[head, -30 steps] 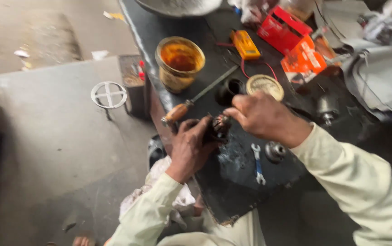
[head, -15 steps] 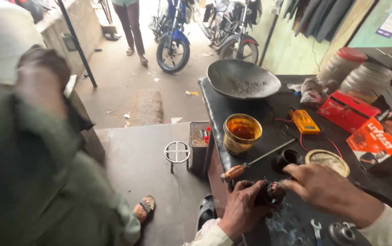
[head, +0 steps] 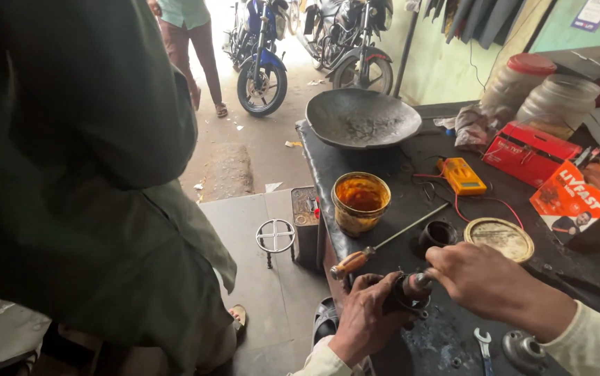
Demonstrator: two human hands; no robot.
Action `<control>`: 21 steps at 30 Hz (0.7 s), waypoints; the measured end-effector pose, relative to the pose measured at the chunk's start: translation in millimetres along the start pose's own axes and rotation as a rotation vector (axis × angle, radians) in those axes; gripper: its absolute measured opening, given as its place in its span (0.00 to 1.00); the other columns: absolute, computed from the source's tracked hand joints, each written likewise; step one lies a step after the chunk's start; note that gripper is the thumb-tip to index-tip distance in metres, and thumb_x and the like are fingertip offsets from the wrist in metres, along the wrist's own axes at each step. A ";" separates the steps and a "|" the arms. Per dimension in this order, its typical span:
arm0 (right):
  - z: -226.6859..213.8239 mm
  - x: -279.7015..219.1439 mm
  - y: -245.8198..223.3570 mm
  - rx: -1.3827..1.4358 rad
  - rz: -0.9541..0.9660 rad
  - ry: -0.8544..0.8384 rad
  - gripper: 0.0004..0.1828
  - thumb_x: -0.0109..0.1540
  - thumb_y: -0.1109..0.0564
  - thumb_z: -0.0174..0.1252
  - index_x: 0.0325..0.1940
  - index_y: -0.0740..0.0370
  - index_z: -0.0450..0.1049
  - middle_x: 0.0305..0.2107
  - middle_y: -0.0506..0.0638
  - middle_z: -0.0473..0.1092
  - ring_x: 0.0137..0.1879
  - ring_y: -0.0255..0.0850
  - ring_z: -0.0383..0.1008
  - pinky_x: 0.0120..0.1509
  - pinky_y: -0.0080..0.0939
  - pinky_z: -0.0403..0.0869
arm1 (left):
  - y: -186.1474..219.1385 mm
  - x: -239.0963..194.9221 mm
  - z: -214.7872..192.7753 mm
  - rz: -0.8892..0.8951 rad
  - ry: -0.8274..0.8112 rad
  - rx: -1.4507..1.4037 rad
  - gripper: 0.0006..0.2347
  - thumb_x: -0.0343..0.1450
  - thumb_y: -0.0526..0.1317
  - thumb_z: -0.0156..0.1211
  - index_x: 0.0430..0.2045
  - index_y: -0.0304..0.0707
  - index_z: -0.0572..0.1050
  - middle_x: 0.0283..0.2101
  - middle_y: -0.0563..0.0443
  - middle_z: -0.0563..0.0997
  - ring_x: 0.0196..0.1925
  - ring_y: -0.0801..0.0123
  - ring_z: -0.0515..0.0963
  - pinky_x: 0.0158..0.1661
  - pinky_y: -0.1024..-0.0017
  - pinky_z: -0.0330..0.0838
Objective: The person sits at a workbench repairing a starter motor, handling the armature and housing, fitting components together by hand and applying grease from a tin to the parts. They pick up and reposition screws, washers and end caps while reassembling the unit.
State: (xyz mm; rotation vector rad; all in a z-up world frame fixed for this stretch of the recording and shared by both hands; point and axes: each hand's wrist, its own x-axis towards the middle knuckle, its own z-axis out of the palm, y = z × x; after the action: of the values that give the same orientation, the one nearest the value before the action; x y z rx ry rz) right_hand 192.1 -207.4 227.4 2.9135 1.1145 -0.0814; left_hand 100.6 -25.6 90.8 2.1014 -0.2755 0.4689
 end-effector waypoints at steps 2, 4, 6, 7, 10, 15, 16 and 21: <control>-14.6 -3.0 -15.8 -0.102 0.082 -0.048 0.18 0.64 0.38 0.52 0.38 0.52 0.73 0.32 0.54 0.77 0.46 0.50 0.79 0.53 0.51 0.76 | 3.2 -0.5 0.6 -0.011 0.002 0.017 0.31 0.59 0.43 0.76 0.59 0.41 0.73 0.51 0.46 0.83 0.58 0.50 0.75 0.59 0.56 0.66; -6.5 -2.5 -8.0 -0.204 0.164 -0.093 0.23 0.67 0.32 0.49 0.36 0.51 0.73 0.34 0.52 0.77 0.48 0.48 0.79 0.55 0.48 0.77 | 4.5 1.2 -0.5 -0.017 0.005 0.036 0.31 0.59 0.44 0.77 0.58 0.41 0.73 0.51 0.47 0.83 0.58 0.51 0.75 0.59 0.56 0.65; 27.3 1.6 23.1 0.135 -0.180 0.273 0.26 0.57 0.39 0.60 0.50 0.58 0.75 0.35 0.58 0.77 0.43 0.58 0.77 0.45 0.57 0.74 | 3.2 0.1 1.5 -0.007 0.015 0.020 0.32 0.59 0.44 0.76 0.60 0.42 0.74 0.52 0.48 0.83 0.59 0.52 0.75 0.59 0.57 0.65; 13.7 1.3 13.0 0.139 -0.184 0.270 0.26 0.57 0.39 0.60 0.50 0.58 0.75 0.35 0.58 0.77 0.43 0.58 0.77 0.45 0.57 0.74 | 2.4 -0.2 1.4 -0.013 0.015 0.022 0.32 0.59 0.44 0.76 0.60 0.42 0.74 0.52 0.48 0.83 0.59 0.52 0.75 0.59 0.57 0.65; -20.7 -2.7 -12.6 0.076 0.029 -0.056 0.15 0.60 0.43 0.54 0.37 0.57 0.72 0.30 0.55 0.77 0.46 0.52 0.79 0.52 0.53 0.76 | 2.9 1.2 2.1 -0.026 -0.023 0.025 0.33 0.59 0.44 0.76 0.61 0.39 0.72 0.50 0.47 0.83 0.59 0.52 0.75 0.60 0.57 0.64; 13.3 1.1 12.0 0.113 -0.030 0.140 0.24 0.60 0.34 0.59 0.46 0.54 0.73 0.35 0.54 0.77 0.46 0.56 0.78 0.47 0.57 0.75 | -3.2 0.3 6.7 0.005 -0.018 -0.007 0.33 0.60 0.43 0.76 0.62 0.39 0.71 0.51 0.46 0.83 0.60 0.51 0.75 0.62 0.57 0.63; 4.9 0.8 6.9 0.113 -0.035 0.136 0.24 0.60 0.34 0.59 0.46 0.54 0.73 0.35 0.54 0.77 0.46 0.56 0.78 0.47 0.57 0.75 | -1.0 1.2 5.6 0.000 -0.014 -0.007 0.33 0.60 0.43 0.76 0.62 0.39 0.71 0.51 0.46 0.83 0.60 0.51 0.75 0.62 0.57 0.63; -30.0 -1.6 -23.7 -0.129 0.147 -0.120 0.21 0.65 0.33 0.47 0.39 0.51 0.71 0.33 0.52 0.76 0.47 0.50 0.80 0.55 0.52 0.77 | 4.6 4.1 3.9 -0.002 0.003 0.036 0.32 0.59 0.42 0.77 0.60 0.40 0.72 0.51 0.45 0.83 0.60 0.50 0.75 0.60 0.57 0.65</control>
State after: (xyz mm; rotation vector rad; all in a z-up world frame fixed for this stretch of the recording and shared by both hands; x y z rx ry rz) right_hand 176.2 -189.7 257.5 2.8229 0.8527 -0.1726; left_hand 103.5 -31.4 94.2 2.1359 -0.2654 0.4791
